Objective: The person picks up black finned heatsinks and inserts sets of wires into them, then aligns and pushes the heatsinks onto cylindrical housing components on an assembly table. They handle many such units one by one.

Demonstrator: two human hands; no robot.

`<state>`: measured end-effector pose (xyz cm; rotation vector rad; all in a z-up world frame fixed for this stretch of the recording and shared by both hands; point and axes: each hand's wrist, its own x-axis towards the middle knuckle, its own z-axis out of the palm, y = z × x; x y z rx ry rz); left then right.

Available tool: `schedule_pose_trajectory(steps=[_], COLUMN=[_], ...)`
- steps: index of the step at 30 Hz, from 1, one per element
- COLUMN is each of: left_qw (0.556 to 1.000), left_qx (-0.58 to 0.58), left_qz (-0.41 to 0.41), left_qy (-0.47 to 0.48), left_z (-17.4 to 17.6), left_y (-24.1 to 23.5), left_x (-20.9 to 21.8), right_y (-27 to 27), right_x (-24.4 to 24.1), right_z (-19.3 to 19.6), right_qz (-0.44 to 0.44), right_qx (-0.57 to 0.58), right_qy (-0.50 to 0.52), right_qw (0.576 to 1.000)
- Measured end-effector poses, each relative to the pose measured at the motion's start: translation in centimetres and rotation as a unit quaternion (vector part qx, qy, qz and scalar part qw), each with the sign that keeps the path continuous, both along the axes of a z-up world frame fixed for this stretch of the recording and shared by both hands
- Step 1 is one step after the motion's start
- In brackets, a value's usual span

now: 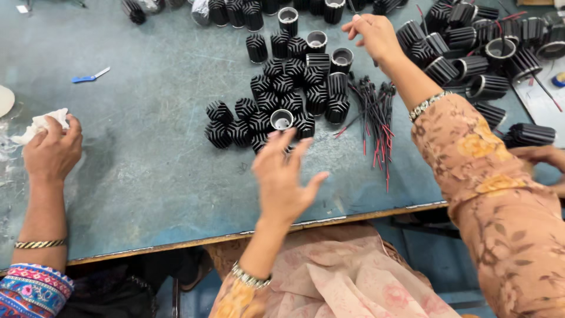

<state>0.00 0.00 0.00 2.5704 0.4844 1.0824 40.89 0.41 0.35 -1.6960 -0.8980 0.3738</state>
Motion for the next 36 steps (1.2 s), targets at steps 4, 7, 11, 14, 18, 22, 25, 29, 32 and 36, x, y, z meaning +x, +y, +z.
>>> schedule_pose_trajectory(steps=[4, 7, 11, 14, 18, 22, 25, 29, 32, 36], left_qw=[0.991, 0.982, 0.98, 0.986, 0.985, 0.986, 0.983, 0.981, 0.977, 0.97], left_qx=[0.085, 0.121, 0.133, 0.124, 0.106, 0.111, 0.112, 0.116, 0.125, 0.042], left_qz=[-0.071, -0.047, -0.007, -0.009, -0.016, -0.018, -0.01, -0.011, -0.02, -0.09], left_qy=[0.076, 0.137, 0.147, 0.109, 0.136, 0.124, 0.144, 0.154, 0.175, 0.22], left_z=[-0.7, -1.1, -3.5, -4.9, -4.7, -4.4, -4.4, -4.3, -3.9, -2.3], left_y=[0.4, 2.5, 4.7, 5.1, 5.7, 5.7, 6.0, 6.1, 6.3, 6.6], left_x=[7.7, 13.3, 16.6, 16.4, 14.9, 14.0, 13.3, 13.1, 12.8, 12.5], right_y=[3.1, 5.4, 6.6, 6.9, 9.8, 12.8, 13.4, 12.4, 9.7, 4.9], right_x=[3.6, 3.2, 2.4, 1.6, -0.7, -3.0, -3.2, -0.9, 1.1, 1.5], right_z=[-5.4, -6.9, -6.1, -5.7, -6.3, -6.4, -6.7, -6.5, -5.1, -3.3], right_qz=[0.08, 0.116, 0.11, 0.103, 0.135, 0.119, 0.151, 0.186, 0.191, 0.202], right_qx=[0.112, 0.151, 0.127, 0.126, 0.16, 0.109, 0.113, 0.146, 0.176, 0.179], right_qy=[0.057, 0.095, 0.141, 0.149, 0.15, 0.133, 0.162, 0.302, 0.351, 0.346], right_qw=[0.989, 0.977, 0.976, 0.975, 0.966, 0.978, 0.969, 0.924, 0.9, 0.899])
